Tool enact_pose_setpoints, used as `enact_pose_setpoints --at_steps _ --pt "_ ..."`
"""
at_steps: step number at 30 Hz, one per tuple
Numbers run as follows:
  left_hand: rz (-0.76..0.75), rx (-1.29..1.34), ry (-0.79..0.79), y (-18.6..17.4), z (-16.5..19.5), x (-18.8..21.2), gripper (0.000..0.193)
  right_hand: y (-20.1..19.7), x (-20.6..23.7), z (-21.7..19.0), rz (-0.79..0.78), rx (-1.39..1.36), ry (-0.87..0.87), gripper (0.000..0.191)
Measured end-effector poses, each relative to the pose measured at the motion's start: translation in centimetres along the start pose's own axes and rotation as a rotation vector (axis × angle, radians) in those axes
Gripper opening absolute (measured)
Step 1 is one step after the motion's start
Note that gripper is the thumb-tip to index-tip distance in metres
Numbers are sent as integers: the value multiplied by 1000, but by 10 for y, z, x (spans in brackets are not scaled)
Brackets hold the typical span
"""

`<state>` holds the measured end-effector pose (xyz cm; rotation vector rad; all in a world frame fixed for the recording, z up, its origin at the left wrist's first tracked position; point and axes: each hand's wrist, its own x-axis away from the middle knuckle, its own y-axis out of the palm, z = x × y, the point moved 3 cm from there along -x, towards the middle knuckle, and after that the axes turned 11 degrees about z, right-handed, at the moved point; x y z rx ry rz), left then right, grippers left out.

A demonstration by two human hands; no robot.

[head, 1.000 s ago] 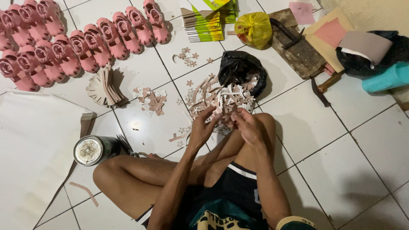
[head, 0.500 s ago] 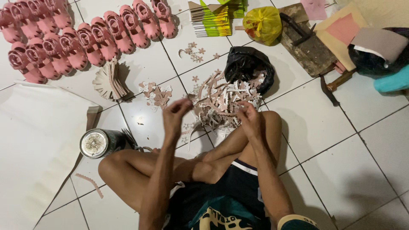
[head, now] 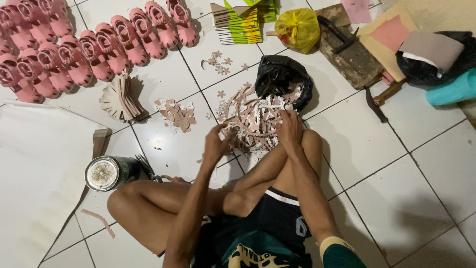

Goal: The person sits on the floor sorting and cleaning small pink shoe parts, then moves to a sewing machine to thread it and prepare for stitching. The person handles shoe components, a plastic bag, and a sewing machine.

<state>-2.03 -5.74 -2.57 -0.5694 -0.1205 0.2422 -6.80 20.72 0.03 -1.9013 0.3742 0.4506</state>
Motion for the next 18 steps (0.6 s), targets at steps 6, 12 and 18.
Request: enact_pose_setpoints --at_steps 6,12,18 --pt "48 -78 335 54 60 -16 36 -2 7 9 -215 13 124 27" --pt "151 -60 341 47 68 -19 10 -15 7 11 70 -437 247 11" --pt "34 -30 22 41 58 -19 20 -13 2 4 -99 -275 217 35"
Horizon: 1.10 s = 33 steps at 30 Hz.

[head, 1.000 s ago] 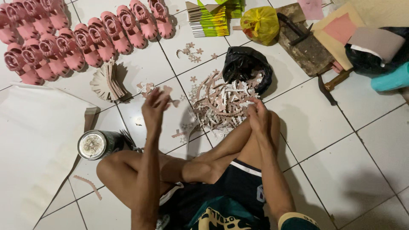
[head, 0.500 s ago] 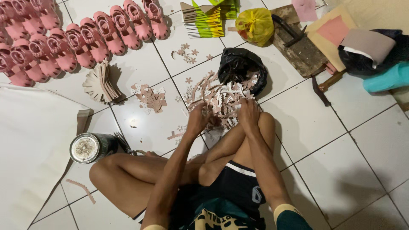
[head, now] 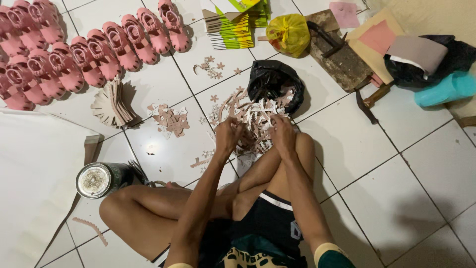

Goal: The person sits on the floor sorting and cleaning small pink shoe parts, then moves to a sewing machine to thread it and prepare for stitching. The person handles shoe components, a plastic bag, and a sewing machine.

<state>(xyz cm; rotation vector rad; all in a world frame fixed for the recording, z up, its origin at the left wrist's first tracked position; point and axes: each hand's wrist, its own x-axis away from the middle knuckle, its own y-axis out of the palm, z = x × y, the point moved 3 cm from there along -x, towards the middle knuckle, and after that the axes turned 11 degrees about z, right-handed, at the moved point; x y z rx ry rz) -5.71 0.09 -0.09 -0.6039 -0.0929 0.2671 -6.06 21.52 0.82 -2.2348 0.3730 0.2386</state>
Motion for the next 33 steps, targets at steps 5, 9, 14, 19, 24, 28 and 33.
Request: enact_pose_setpoints --at_steps 5,9,14,19,24,28,33 --pt "147 311 110 -12 -5 8 21 9 -2 -4 -89 193 31 12" --pt "80 374 -84 -17 -17 16 24 -1 -2 3 110 -226 54 11" --pt "-43 515 -103 -15 -15 19 23 4 9 16 -126 -854 464 18" --pt "-147 475 -115 -5 -9 26 30 13 28 -2 -226 -791 293 23" --pt "-202 689 -266 -2 -13 37 32 23 44 -18 -205 -537 145 25" --pt "-167 602 -149 -8 -18 42 29 33 47 -28 -216 -630 52 27" --pt "38 485 -226 -38 -30 28 28 26 49 -22 -339 -284 0 28"
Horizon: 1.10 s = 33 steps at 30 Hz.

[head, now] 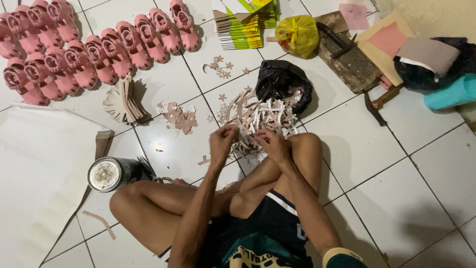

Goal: The person sits on the floor sorting and cleaning small pink shoe parts, then moves to a sewing machine to thread it and prepare for stitching. The person handles shoe components, a plastic bag, and a sewing machine.

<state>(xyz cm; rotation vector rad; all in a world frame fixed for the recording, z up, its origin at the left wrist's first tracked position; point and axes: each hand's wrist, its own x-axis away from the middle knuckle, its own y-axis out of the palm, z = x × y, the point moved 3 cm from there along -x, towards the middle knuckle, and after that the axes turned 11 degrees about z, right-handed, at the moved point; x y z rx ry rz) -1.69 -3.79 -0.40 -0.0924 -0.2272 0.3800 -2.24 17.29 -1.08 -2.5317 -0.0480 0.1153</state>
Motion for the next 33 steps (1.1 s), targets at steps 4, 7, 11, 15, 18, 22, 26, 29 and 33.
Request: enact_pose_setpoints --at_steps 4,7,11,15,18,22,26,29,33 --pt "129 40 -15 -60 27 -35 33 -28 -5 10 -12 58 -19 35" --pt "325 -363 264 -113 49 -50 63 -51 -32 27 158 111 140 28" --pt "448 -461 428 -132 48 -51 54 -71 -78 33 398 378 -122 32" --pt "319 -409 269 -104 25 -44 44 -73 -98 33 357 580 -96 7" --pt "237 -346 247 -80 14 -32 40 -81 -94 35 464 196 39 11" --pt "166 -312 216 -56 8 -23 35 -96 -87 32 603 52 255 17" --pt "111 -315 204 -39 10 -20 35 -97 -102 19 671 159 -119 17" --pt "90 -319 206 -31 14 -15 35 -91 -127 25 608 345 -175 14" --pt "91 -309 225 -26 19 -9 35 -81 -153 46 308 548 -34 21"
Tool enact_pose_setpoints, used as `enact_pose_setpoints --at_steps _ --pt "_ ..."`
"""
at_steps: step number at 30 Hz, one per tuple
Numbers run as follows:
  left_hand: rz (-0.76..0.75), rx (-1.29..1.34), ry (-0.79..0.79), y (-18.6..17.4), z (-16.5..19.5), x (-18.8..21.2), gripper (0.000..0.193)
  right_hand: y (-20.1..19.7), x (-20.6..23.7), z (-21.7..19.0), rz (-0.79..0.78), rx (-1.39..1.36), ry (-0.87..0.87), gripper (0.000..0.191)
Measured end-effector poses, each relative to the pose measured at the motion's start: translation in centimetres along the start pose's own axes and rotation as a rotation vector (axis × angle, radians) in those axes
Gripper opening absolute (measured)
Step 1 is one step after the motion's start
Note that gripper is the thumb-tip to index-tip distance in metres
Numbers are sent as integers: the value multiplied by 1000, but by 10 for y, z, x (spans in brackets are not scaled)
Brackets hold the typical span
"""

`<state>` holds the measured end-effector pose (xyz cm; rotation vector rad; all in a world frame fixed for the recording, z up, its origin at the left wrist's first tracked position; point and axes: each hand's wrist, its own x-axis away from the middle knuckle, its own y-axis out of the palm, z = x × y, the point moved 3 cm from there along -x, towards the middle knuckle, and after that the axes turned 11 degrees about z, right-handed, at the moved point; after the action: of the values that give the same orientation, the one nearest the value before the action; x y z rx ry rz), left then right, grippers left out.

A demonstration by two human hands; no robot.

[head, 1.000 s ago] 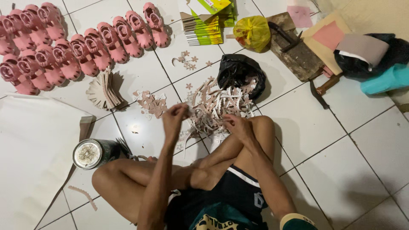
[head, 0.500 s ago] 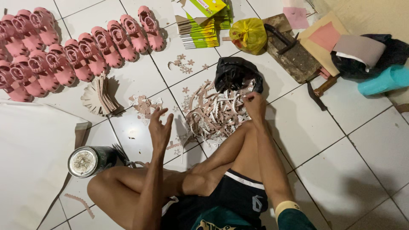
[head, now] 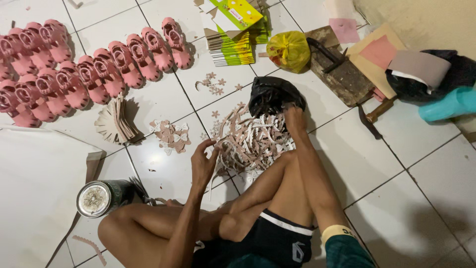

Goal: The person sits on the floor sorting and cleaning small pink shoe parts, then moves to a sewing machine to thread it and prepare for stitching. The person handles shoe components, a plastic bag, and a sewing machine.

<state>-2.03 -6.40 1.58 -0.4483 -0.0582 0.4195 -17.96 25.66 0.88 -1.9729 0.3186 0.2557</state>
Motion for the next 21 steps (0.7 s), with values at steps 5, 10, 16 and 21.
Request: enact_pose_setpoints --at_steps 5,10,16,21 --pt "4 29 8 10 2 -2 35 6 -10 4 -2 135 23 17" --pt "-8 -16 87 28 5 -3 31 -8 -1 6 162 -243 209 24" --pt "-169 62 30 63 18 5 32 -9 77 -9 -169 -723 454 31" --pt "-206 51 87 71 31 18 34 -13 123 -23 -74 -653 100 32"
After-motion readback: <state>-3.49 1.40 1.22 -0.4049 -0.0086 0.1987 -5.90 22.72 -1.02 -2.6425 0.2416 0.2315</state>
